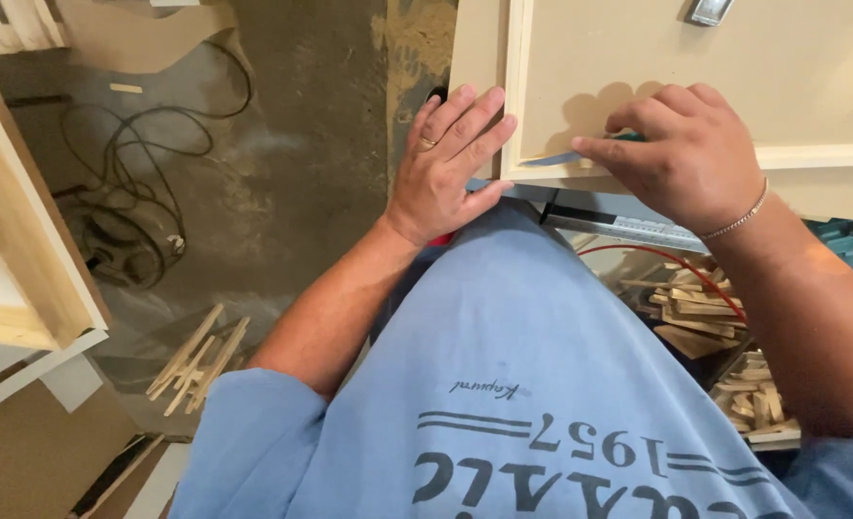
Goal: Assembling a wooden frame by aligning strips, checking for squareness with a tool, and fastening with a pneumatic nail gun.
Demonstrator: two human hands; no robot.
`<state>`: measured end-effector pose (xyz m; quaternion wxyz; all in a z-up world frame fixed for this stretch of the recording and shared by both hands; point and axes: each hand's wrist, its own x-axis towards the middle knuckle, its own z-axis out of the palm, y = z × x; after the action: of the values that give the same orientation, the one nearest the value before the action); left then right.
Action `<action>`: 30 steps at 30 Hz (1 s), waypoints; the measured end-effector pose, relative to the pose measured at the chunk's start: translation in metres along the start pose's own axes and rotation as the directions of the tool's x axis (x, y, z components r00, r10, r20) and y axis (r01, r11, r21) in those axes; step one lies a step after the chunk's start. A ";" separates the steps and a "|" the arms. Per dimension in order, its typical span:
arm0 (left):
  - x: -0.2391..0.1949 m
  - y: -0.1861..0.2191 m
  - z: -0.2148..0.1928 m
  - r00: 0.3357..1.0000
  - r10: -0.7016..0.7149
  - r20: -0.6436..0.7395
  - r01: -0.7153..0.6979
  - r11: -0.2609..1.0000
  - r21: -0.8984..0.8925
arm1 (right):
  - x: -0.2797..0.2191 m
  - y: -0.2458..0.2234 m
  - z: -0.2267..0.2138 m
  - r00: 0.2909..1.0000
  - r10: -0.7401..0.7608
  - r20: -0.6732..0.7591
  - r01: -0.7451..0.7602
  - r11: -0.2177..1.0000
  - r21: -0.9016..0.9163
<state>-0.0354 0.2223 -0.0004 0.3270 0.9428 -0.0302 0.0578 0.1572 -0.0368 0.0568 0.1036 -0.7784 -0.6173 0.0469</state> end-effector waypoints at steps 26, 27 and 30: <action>0.014 0.018 -0.013 0.991 -0.007 -0.137 0.008 1.000 0.008 | -0.029 -0.001 -0.009 0.935 0.333 -0.118 -0.275 0.896 0.349; 0.015 0.022 -0.015 0.988 -0.033 -0.154 0.037 0.999 0.026 | -0.036 -0.005 -0.007 0.897 0.422 -0.130 -0.343 0.851 0.397; 0.018 0.027 -0.014 0.982 -0.073 -0.176 0.080 0.996 0.036 | -0.055 -0.019 0.000 0.781 0.610 -0.131 -0.491 0.731 0.474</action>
<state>-0.0218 0.2090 0.0293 0.3102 0.9413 0.0361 0.1284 0.1261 -0.0861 0.0580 0.3328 -0.8853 -0.3102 0.0960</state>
